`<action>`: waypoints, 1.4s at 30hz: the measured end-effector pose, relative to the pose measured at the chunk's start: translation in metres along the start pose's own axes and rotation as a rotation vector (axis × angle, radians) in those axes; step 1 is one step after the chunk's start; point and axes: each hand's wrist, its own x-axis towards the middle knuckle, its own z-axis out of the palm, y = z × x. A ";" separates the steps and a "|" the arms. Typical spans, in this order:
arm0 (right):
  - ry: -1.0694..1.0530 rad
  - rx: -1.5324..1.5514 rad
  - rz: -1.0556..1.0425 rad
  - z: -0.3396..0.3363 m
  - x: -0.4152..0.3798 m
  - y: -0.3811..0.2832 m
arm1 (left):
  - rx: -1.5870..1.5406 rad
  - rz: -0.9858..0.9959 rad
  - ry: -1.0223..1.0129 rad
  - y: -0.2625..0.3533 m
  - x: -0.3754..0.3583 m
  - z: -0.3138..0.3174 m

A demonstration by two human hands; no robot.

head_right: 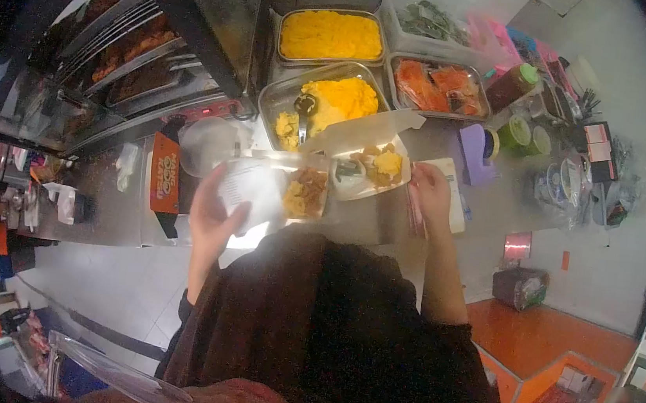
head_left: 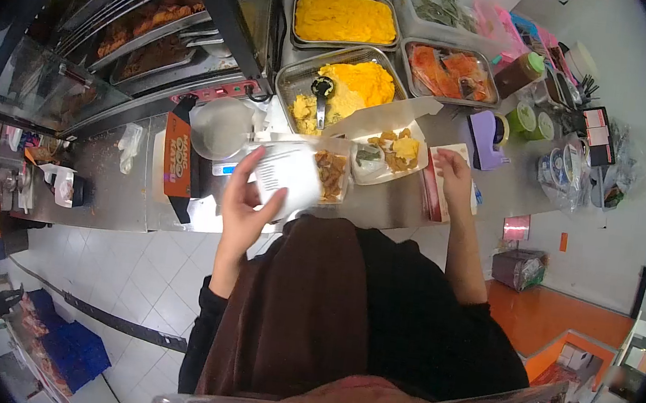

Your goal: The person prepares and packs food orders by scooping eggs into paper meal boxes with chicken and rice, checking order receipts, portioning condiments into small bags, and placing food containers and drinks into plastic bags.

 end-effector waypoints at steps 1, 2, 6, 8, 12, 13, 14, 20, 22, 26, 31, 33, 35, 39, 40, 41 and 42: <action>0.026 -0.098 -0.035 -0.003 -0.006 0.002 | 0.012 0.013 -0.080 0.008 0.007 0.007; 0.055 -0.196 -0.068 -0.007 -0.013 0.004 | 0.034 0.049 -0.155 0.010 0.012 0.013; 0.147 -0.198 -0.140 -0.031 -0.027 0.017 | -0.038 0.025 -0.348 0.028 0.029 0.051; 0.186 -0.237 -0.115 -0.050 -0.034 0.017 | -0.081 0.037 -0.420 0.033 0.033 0.074; 0.262 -0.145 -0.149 -0.089 -0.041 0.016 | -0.045 0.132 -0.523 0.040 0.038 0.125; 0.273 -0.114 -0.158 -0.102 -0.040 0.015 | -0.068 0.112 -0.540 0.042 0.039 0.139; 0.296 -0.110 -0.187 -0.115 -0.038 0.015 | -0.088 0.090 -0.553 0.044 0.039 0.156; 0.367 -0.226 -0.329 -0.224 0.000 0.039 | -0.101 0.061 -0.541 0.048 0.039 0.281; 0.367 -0.286 -0.414 -0.260 0.018 0.045 | -0.106 0.066 -0.519 0.047 0.040 0.334; 0.149 -0.268 -0.416 -0.333 0.046 0.057 | -0.146 -0.008 -0.488 0.064 0.043 0.434; -0.332 0.088 -0.064 -0.393 0.029 0.101 | -0.213 0.010 -0.491 0.069 0.043 0.508; -0.505 0.108 0.153 -0.405 0.012 0.144 | -0.152 -0.016 -0.485 0.084 0.043 0.523; -0.684 0.018 0.376 -0.419 -0.010 0.171 | -0.142 -0.032 -0.477 0.092 0.044 0.536; -0.845 -0.095 0.653 -0.450 -0.037 0.200 | -0.153 -0.015 -0.470 0.099 0.046 0.555; -0.844 -0.108 0.701 -0.458 -0.041 0.206 | -0.140 -0.001 -0.464 0.100 0.046 0.559; -0.835 -0.113 0.745 -0.466 -0.044 0.211 | -0.141 0.030 -0.457 0.099 0.046 0.563; -0.825 -0.116 0.783 -0.473 -0.046 0.216 | -0.141 0.062 -0.453 0.097 0.047 0.566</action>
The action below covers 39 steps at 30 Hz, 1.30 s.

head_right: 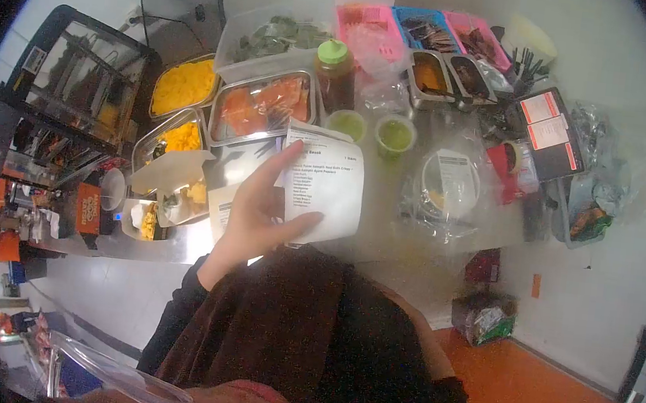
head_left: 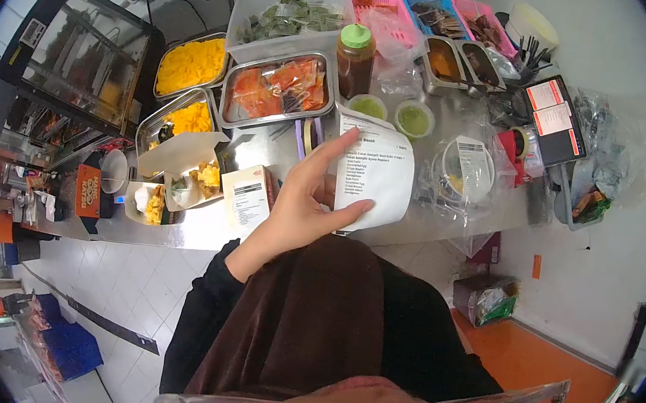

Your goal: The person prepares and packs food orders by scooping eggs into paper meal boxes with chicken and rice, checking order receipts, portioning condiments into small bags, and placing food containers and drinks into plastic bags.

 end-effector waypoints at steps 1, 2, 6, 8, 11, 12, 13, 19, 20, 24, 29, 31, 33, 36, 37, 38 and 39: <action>0.008 0.014 0.034 -0.005 -0.003 0.007 | 0.007 0.032 0.001 -0.001 0.002 0.002; 0.019 0.034 0.060 -0.009 -0.005 0.014 | 0.006 0.024 0.002 -0.001 0.003 0.004; 0.060 0.087 0.157 -0.024 -0.010 0.033 | 0.001 -0.009 -0.001 0.006 0.006 0.006; 0.077 0.104 0.188 -0.029 -0.010 0.038 | -0.003 0.003 -0.004 0.007 0.007 0.004; 0.100 0.120 0.232 -0.030 -0.007 0.042 | -0.031 0.018 -0.012 0.008 0.004 -0.002; 0.103 0.120 0.244 -0.031 -0.005 0.042 | -0.048 -0.006 -0.021 0.011 0.003 -0.005; 0.107 0.127 0.258 -0.029 -0.004 0.042 | -0.062 -0.029 -0.036 0.014 0.002 -0.008; -0.024 -0.061 0.271 -0.022 -0.029 -0.022 | -0.070 0.024 -0.098 0.013 0.001 -0.021; -0.074 -0.143 0.249 -0.022 -0.050 -0.052 | -0.071 0.011 -0.103 0.012 0.001 -0.022; 0.006 -0.007 -0.003 -0.050 -0.090 -0.107 | -0.061 0.006 -0.073 0.000 0.010 -0.016; -0.191 0.107 -0.754 -0.134 -0.126 -0.156 | 0.243 0.019 -0.023 -0.058 0.017 0.011; -0.018 0.091 -0.726 -0.173 -0.142 -0.166 | 0.383 -0.098 -0.077 -0.112 0.006 0.022; 0.109 0.109 -0.757 -0.201 -0.142 -0.163 | 0.441 -0.250 -0.101 -0.185 -0.022 0.031; 0.149 0.132 -0.836 -0.232 -0.120 -0.159 | 0.698 -0.289 0.024 -0.239 -0.054 0.049; 0.130 0.124 -0.827 -0.236 -0.115 -0.157 | 0.793 -0.319 0.072 -0.241 -0.061 0.054; 0.114 0.118 -0.814 -0.239 -0.111 -0.156 | 0.968 -0.346 0.104 -0.246 -0.063 0.055; 0.064 0.119 -0.812 -0.239 -0.108 -0.156 | 1.105 -0.324 0.140 -0.242 -0.064 0.057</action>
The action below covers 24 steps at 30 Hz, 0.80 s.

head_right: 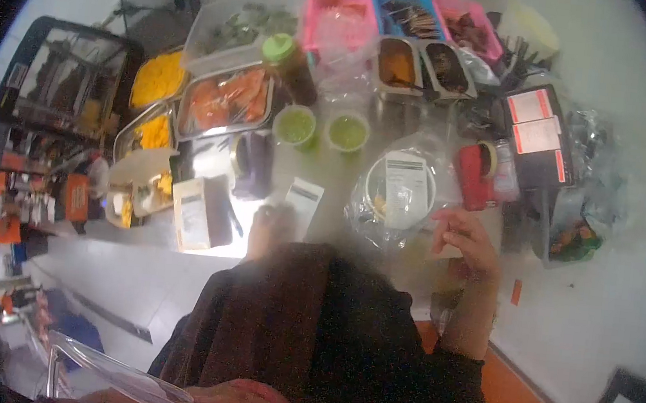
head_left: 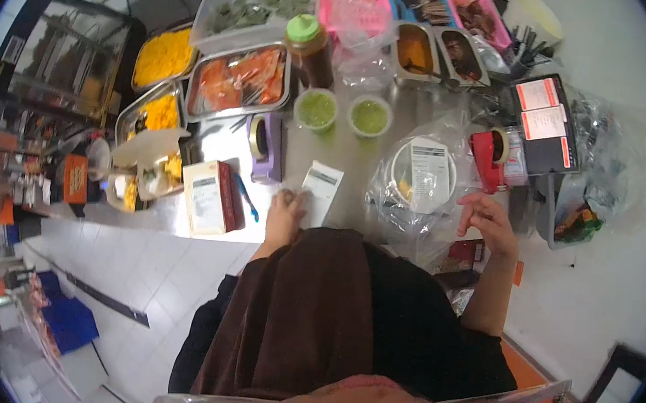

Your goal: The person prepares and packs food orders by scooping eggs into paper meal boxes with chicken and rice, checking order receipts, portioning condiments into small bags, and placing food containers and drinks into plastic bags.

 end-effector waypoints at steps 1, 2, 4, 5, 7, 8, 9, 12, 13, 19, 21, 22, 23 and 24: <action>-0.040 0.016 -0.002 0.001 0.003 0.000 | 0.127 0.008 0.066 0.005 0.001 -0.006; -0.076 0.028 -0.011 0.001 0.006 -0.002 | 0.255 0.024 0.135 0.008 0.002 -0.009; -0.099 0.028 -0.038 0.002 0.009 -0.003 | 0.336 0.021 0.070 -0.006 -0.002 0.003; -0.104 0.030 -0.051 0.004 0.007 -0.002 | 0.358 -0.002 0.020 -0.013 -0.006 0.008; -0.107 -0.044 -0.089 0.008 0.004 -0.005 | 0.387 -0.044 -0.033 -0.010 -0.011 0.001; -0.104 -0.082 -0.108 0.011 0.000 -0.006 | 0.393 -0.065 -0.033 -0.008 -0.013 -0.003; -0.094 -0.053 -0.104 0.015 -0.005 -0.004 | 0.397 -0.084 -0.030 -0.004 -0.013 -0.009; -0.060 0.005 -0.081 0.030 -0.018 0.003 | 0.428 -0.169 0.021 0.001 -0.011 -0.011; -0.041 0.011 -0.069 0.035 -0.023 0.003 | 0.418 -0.212 -0.011 0.002 -0.011 -0.014; 0.389 -0.002 0.032 0.026 -0.059 0.033 | 0.336 -0.190 0.150 -0.015 -0.019 -0.018; 0.566 -0.073 0.043 0.014 -0.066 0.045 | 0.274 -0.053 0.238 -0.010 -0.022 -0.021; 0.674 -0.179 -0.003 0.004 -0.067 0.058 | 0.211 0.036 0.277 -0.005 -0.022 -0.022; 0.775 -0.290 -0.040 -0.007 -0.068 0.075 | 0.137 0.099 0.255 0.002 -0.020 -0.023; 0.866 -0.406 -0.073 -0.019 -0.070 0.086 | 0.063 0.155 0.234 0.013 -0.019 -0.025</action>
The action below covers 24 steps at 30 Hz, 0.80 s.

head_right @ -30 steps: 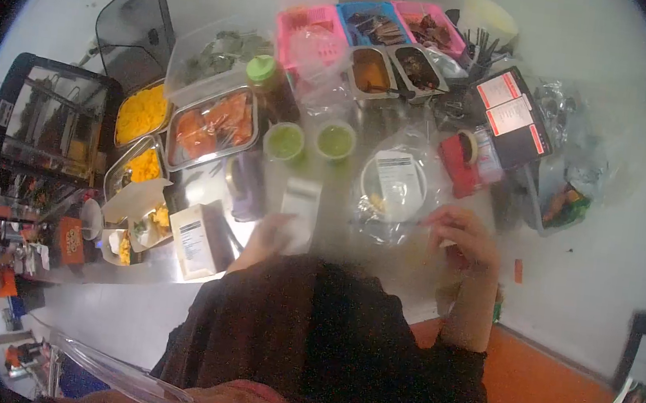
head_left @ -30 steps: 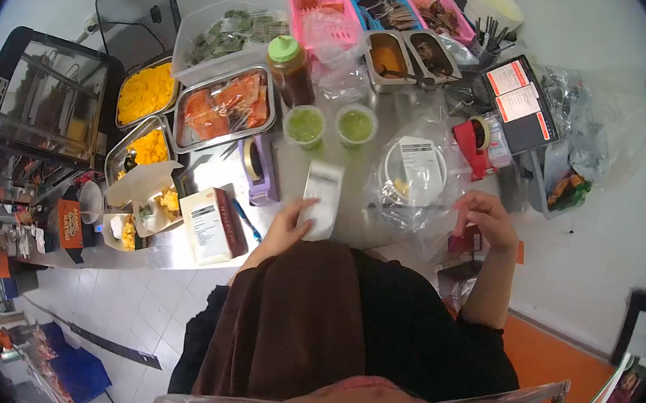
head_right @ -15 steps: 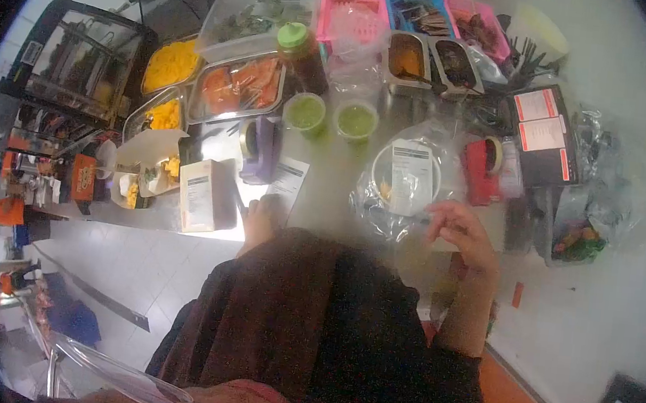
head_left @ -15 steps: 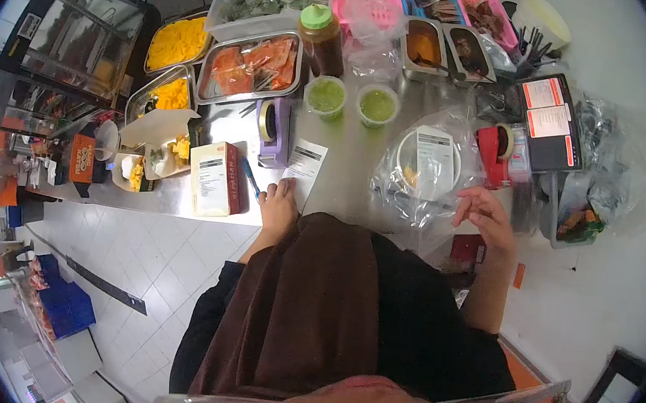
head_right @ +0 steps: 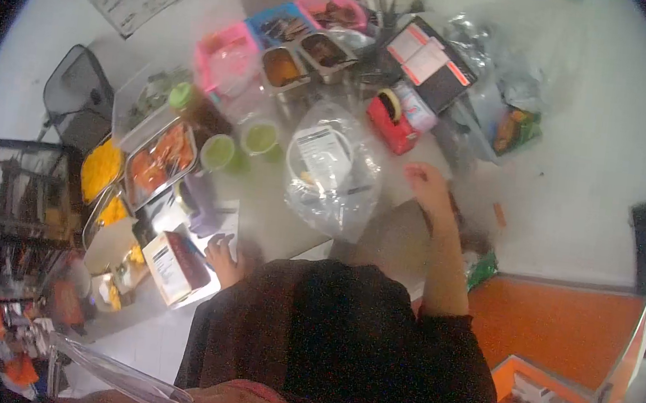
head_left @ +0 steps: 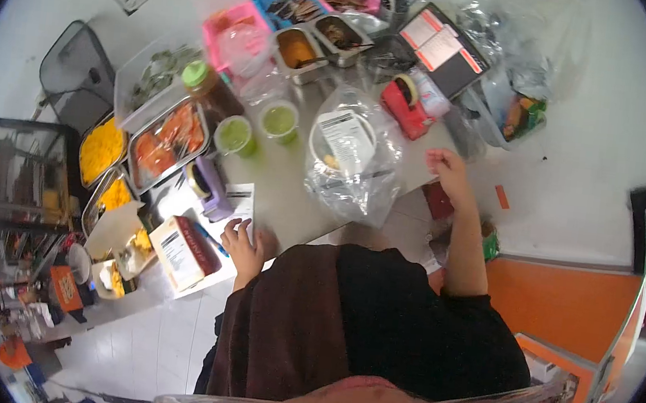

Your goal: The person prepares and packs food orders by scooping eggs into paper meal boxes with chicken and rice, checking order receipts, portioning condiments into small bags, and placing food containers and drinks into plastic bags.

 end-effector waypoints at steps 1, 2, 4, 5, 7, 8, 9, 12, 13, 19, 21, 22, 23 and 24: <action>-0.005 0.033 0.049 -0.006 0.008 0.006 | -0.098 0.050 -0.025 0.012 0.005 0.002; -0.017 0.069 0.096 -0.010 0.018 0.013 | -0.191 0.094 -0.046 0.025 0.010 0.006; -0.096 0.094 0.135 -0.010 0.036 0.026 | -0.363 0.132 -0.100 0.055 0.025 0.005; -0.160 0.082 0.126 -0.008 0.048 0.034 | -0.443 0.127 -0.132 0.075 0.034 0.001; -0.212 0.025 0.058 0.000 0.069 0.049 | -0.483 0.156 -0.169 0.105 0.050 -0.002; -0.201 -0.021 -0.003 0.005 0.078 0.056 | -0.472 0.176 -0.140 0.119 0.059 -0.004; -0.194 -0.070 -0.063 0.010 0.086 0.060 | -0.462 0.190 -0.113 0.135 0.066 -0.006; -0.295 0.151 -0.139 0.027 0.086 0.016 | -0.375 0.191 -0.061 0.178 0.086 -0.001; -0.265 0.149 -0.314 0.033 0.085 0.007 | -0.333 0.179 -0.051 0.191 0.091 0.003; -0.693 -0.079 -0.157 0.034 0.120 -0.013 | -0.063 -0.056 0.029 0.239 0.102 0.040; -0.741 0.054 -0.155 0.033 0.140 -0.018 | -0.190 -0.061 0.037 0.237 0.106 0.036; -0.743 0.143 -0.159 0.029 0.149 -0.030 | -0.305 -0.078 0.027 0.237 0.108 0.030; -0.746 0.230 -0.156 0.026 0.155 -0.045 | -0.422 -0.096 0.017 0.237 0.108 0.023; -0.723 0.337 -0.198 0.022 0.159 -0.062 | -0.619 -0.243 0.071 0.241 0.110 0.012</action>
